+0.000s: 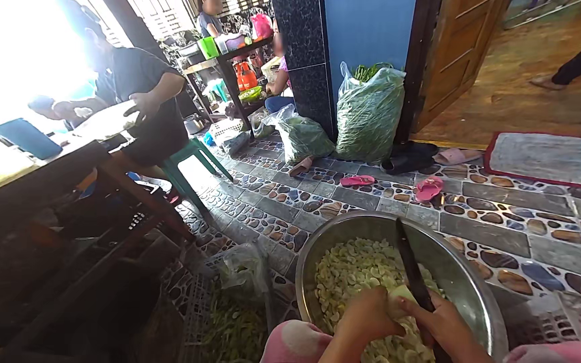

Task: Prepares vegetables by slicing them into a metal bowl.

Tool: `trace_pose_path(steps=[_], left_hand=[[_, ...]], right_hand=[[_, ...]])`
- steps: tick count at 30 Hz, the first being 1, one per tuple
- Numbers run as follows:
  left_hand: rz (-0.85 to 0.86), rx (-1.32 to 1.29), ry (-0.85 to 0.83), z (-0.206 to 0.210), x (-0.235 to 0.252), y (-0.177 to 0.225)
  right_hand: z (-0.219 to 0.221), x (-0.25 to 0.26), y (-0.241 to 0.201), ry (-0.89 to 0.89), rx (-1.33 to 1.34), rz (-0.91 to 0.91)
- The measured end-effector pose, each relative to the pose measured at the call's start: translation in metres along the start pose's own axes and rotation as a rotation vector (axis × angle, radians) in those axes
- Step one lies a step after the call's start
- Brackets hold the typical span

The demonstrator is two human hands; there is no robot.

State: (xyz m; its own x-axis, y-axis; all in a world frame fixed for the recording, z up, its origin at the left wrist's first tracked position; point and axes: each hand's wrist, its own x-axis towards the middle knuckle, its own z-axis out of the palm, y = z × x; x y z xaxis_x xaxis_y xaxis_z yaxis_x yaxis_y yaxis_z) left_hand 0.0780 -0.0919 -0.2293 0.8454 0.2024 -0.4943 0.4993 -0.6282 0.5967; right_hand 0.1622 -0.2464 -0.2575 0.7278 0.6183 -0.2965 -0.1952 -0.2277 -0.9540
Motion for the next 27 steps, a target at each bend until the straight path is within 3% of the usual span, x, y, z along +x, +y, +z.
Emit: trace_pose_path(steps=[3, 8, 16, 19, 24, 27], left_hand=[[-0.094, -0.015, 0.050, -0.008, -0.001, 0.000], [-0.200, -0.168, 0.201, -0.017, -0.001, -0.006], [-0.164, -0.177, 0.228, -0.015, -0.003, -0.005], [-0.154, -0.248, 0.248, -0.018, -0.008, -0.007], [-0.129, -0.329, 0.274, -0.028, -0.013, -0.018], [-0.191, -0.167, 0.262, -0.034, -0.016, -0.014]], right_hand=[[-0.007, 0.002, -0.004, 0.028, -0.039, -0.044], [-0.008, -0.013, 0.013, 0.057, -0.584, -0.220], [0.009, -0.022, -0.013, 0.224, -0.778, -0.560], [0.009, -0.024, -0.006, 0.173, -0.837, -0.461], [-0.003, -0.029, 0.020, -0.052, -0.908, -0.049], [-0.005, -0.031, 0.014, -0.011, -0.851, -0.114]])
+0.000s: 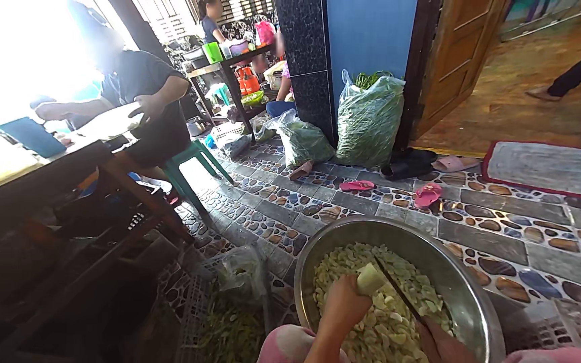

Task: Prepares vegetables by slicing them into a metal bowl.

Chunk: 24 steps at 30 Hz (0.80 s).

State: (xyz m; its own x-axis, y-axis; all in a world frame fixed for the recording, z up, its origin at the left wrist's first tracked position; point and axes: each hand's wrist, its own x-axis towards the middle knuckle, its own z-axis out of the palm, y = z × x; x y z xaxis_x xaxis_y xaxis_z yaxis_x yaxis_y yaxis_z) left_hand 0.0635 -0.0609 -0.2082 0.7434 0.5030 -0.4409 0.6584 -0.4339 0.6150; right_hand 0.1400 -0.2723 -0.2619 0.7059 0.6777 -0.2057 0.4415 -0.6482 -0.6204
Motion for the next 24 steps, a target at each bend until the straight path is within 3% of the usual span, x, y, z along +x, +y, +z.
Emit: trace_pose_path(steps=[5, 7, 10, 12, 16, 20, 22, 24], left_hand=[[0.001, 0.213, -0.039, 0.013, 0.000, 0.005], [0.035, 0.189, -0.066, 0.010, -0.002, 0.007], [0.083, 0.102, -0.062, 0.003, -0.005, 0.005], [0.078, 0.084, -0.035, -0.001, -0.006, 0.004], [-0.008, 0.188, -0.023, 0.006, -0.002, 0.005], [0.014, 0.191, -0.023, 0.011, -0.001, 0.011], [0.026, 0.159, -0.042, 0.007, -0.002, 0.010], [0.052, 0.088, -0.041, 0.002, -0.001, 0.006]], right_hand=[[-0.016, 0.007, -0.031, 0.297, 0.000, -0.246], [-0.012, 0.010, -0.028, 0.260, -0.019, -0.226], [-0.002, 0.005, -0.012, -0.014, -0.049, -0.026], [0.008, 0.002, 0.002, -0.081, -0.020, 0.038], [-0.003, -0.002, -0.014, 0.128, 0.021, -0.101], [-0.012, 0.010, -0.036, 0.314, 0.001, -0.255], [-0.009, 0.010, -0.030, 0.232, -0.025, -0.200], [-0.003, 0.008, -0.018, 0.038, -0.039, -0.069]])
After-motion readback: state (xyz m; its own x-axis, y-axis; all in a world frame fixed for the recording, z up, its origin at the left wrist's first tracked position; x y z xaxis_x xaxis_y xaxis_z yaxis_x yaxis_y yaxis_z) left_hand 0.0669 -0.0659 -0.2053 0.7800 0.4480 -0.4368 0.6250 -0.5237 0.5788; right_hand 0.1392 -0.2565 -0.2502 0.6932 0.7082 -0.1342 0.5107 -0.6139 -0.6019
